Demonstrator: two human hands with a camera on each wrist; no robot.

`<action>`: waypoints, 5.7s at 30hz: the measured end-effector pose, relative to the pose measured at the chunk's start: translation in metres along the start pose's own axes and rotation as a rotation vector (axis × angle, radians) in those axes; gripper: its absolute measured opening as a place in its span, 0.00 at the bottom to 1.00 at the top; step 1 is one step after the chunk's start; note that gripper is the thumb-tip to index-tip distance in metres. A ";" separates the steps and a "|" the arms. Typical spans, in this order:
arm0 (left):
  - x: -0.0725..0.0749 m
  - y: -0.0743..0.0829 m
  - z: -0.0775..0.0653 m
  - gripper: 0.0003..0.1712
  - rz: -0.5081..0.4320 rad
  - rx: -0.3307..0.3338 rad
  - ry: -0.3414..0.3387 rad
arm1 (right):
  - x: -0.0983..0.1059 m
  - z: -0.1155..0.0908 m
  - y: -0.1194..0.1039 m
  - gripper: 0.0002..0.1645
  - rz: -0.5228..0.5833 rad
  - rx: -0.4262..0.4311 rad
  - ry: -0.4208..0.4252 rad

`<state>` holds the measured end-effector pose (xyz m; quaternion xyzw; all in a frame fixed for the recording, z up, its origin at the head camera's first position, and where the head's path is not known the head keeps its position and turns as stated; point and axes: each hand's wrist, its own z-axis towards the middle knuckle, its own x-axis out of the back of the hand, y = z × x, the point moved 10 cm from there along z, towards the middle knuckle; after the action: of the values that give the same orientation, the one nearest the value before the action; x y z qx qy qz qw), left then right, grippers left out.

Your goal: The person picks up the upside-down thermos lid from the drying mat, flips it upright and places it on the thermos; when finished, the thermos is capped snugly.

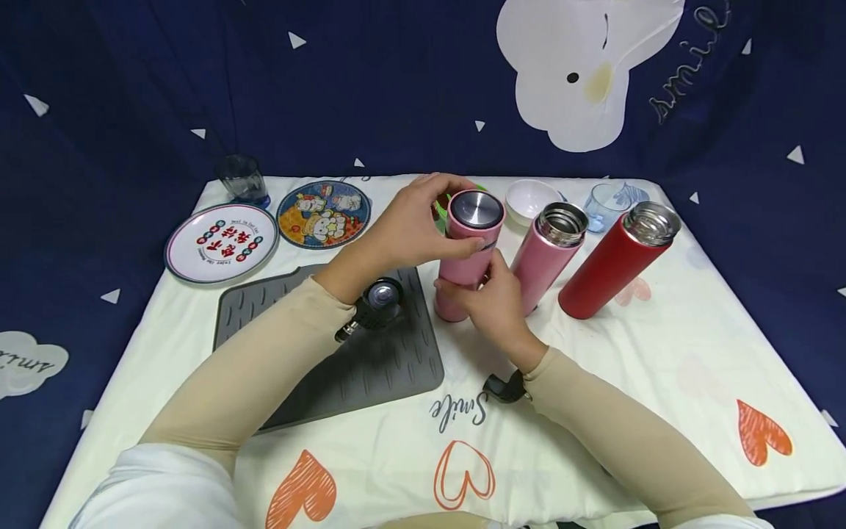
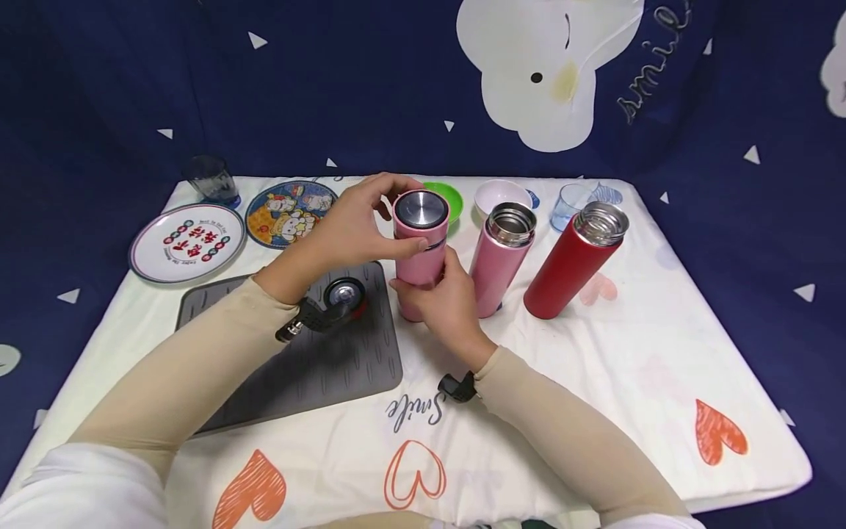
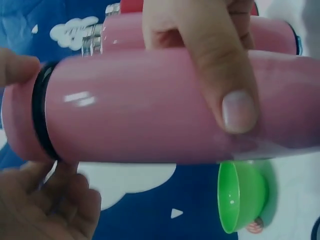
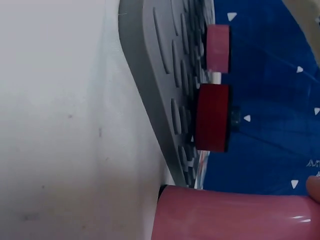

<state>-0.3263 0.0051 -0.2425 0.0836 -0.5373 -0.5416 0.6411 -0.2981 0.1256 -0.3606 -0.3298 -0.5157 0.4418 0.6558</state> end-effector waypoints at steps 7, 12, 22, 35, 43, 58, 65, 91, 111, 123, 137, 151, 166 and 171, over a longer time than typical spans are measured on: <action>-0.007 -0.005 0.000 0.44 -0.085 -0.010 0.022 | 0.000 0.001 0.002 0.42 0.007 0.024 -0.012; -0.009 0.000 0.004 0.40 -0.105 -0.066 0.021 | 0.000 0.001 -0.003 0.39 0.023 0.023 -0.003; -0.019 -0.010 0.000 0.49 -0.273 0.010 0.006 | 0.000 0.002 -0.001 0.40 0.030 0.038 -0.001; -0.024 -0.017 -0.004 0.48 -0.320 -0.026 0.038 | -0.002 -0.003 -0.001 0.39 0.018 0.075 0.003; -0.020 -0.014 -0.004 0.49 -0.298 -0.079 0.076 | -0.001 0.001 -0.002 0.40 -0.008 0.093 0.009; -0.015 -0.008 0.001 0.53 -0.340 -0.118 0.093 | 0.001 0.006 -0.010 0.40 0.001 0.082 -0.002; -0.010 -0.010 0.001 0.49 -0.339 -0.124 0.089 | 0.000 0.007 -0.014 0.41 0.003 0.086 -0.031; -0.023 -0.016 -0.002 0.45 -0.338 -0.023 0.005 | -0.001 0.003 -0.008 0.41 -0.012 0.070 -0.020; -0.022 -0.018 0.003 0.41 -0.364 -0.017 -0.117 | -0.001 0.001 -0.004 0.41 -0.017 0.050 -0.018; -0.029 -0.021 -0.001 0.37 -0.422 -0.014 -0.148 | 0.001 -0.003 -0.001 0.40 -0.018 0.047 -0.004; -0.040 -0.028 0.000 0.37 -0.670 0.044 -0.230 | 0.002 0.000 0.001 0.39 -0.058 0.029 -0.001; -0.033 -0.025 0.000 0.35 -0.596 0.008 -0.197 | -0.002 0.002 0.000 0.40 -0.071 0.022 -0.003; -0.039 -0.031 0.003 0.36 -0.707 0.124 -0.207 | -0.002 0.004 0.000 0.42 -0.050 0.007 0.019; -0.027 -0.022 -0.001 0.38 -0.447 0.045 -0.102 | -0.002 0.005 -0.004 0.42 -0.068 0.029 0.008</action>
<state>-0.3345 0.0176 -0.2741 0.1876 -0.5490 -0.6616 0.4751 -0.3019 0.1220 -0.3567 -0.3045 -0.5173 0.4255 0.6773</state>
